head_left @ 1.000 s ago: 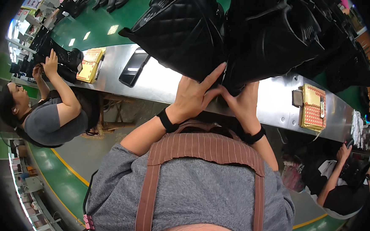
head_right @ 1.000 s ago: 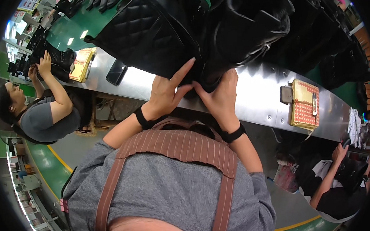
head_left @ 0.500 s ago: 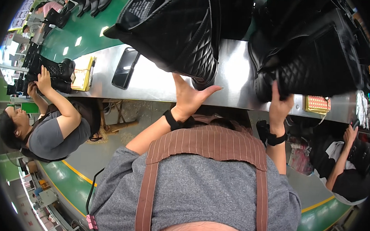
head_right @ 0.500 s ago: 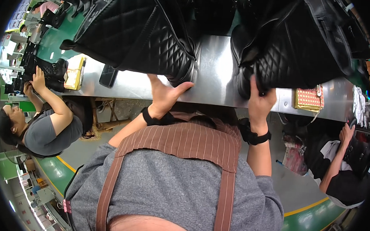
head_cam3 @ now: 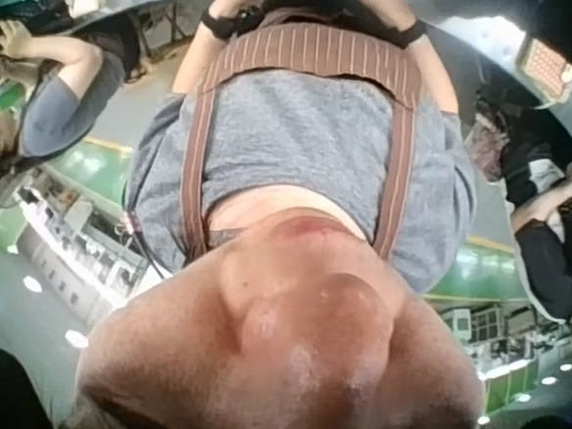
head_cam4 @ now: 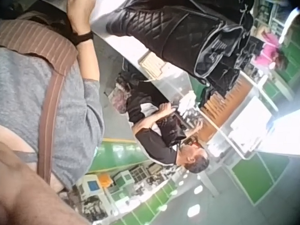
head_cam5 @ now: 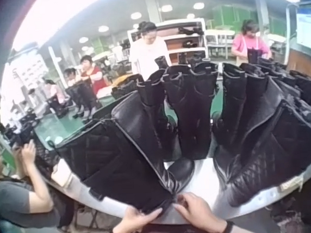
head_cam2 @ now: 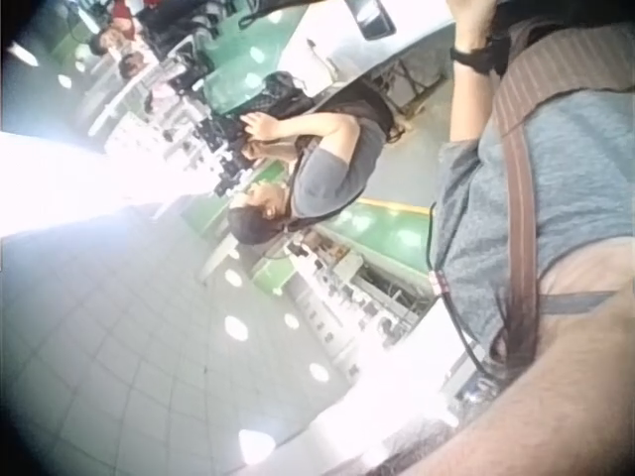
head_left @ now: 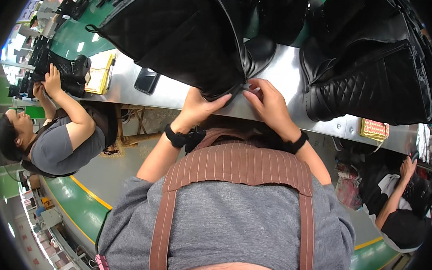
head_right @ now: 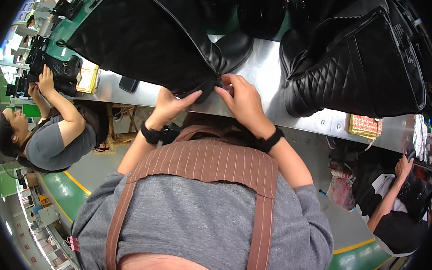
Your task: Inspecting and sorting finished black boots on a factory production line.
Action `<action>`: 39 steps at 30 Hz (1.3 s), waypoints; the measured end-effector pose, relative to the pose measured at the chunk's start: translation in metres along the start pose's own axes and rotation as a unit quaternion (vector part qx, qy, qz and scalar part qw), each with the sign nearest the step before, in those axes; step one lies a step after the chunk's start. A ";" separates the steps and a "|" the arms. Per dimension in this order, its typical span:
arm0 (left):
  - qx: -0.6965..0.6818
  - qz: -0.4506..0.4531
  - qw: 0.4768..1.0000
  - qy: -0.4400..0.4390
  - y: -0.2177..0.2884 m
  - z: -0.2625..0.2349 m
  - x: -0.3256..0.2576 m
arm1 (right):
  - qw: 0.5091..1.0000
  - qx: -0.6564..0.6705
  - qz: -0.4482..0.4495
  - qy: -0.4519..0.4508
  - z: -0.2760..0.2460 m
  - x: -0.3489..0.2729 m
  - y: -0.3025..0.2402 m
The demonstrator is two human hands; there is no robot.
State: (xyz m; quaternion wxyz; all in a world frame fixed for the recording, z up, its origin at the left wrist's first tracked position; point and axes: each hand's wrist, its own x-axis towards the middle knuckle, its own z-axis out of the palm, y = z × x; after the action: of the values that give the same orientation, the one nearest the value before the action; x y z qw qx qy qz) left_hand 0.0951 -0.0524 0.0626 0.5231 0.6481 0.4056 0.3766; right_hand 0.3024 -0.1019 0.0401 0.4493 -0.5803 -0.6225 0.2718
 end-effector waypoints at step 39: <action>0.066 0.064 0.963 0.254 -0.017 0.012 -0.004 | 0.903 -0.232 0.357 0.052 -0.151 -0.109 -0.024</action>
State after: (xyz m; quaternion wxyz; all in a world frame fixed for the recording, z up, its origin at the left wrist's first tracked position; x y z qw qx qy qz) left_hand 0.1024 -0.0586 0.0439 0.3339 0.5890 0.5062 0.5341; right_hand 0.4149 -0.2391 0.1021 0.2065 -0.8649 -0.3946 0.2316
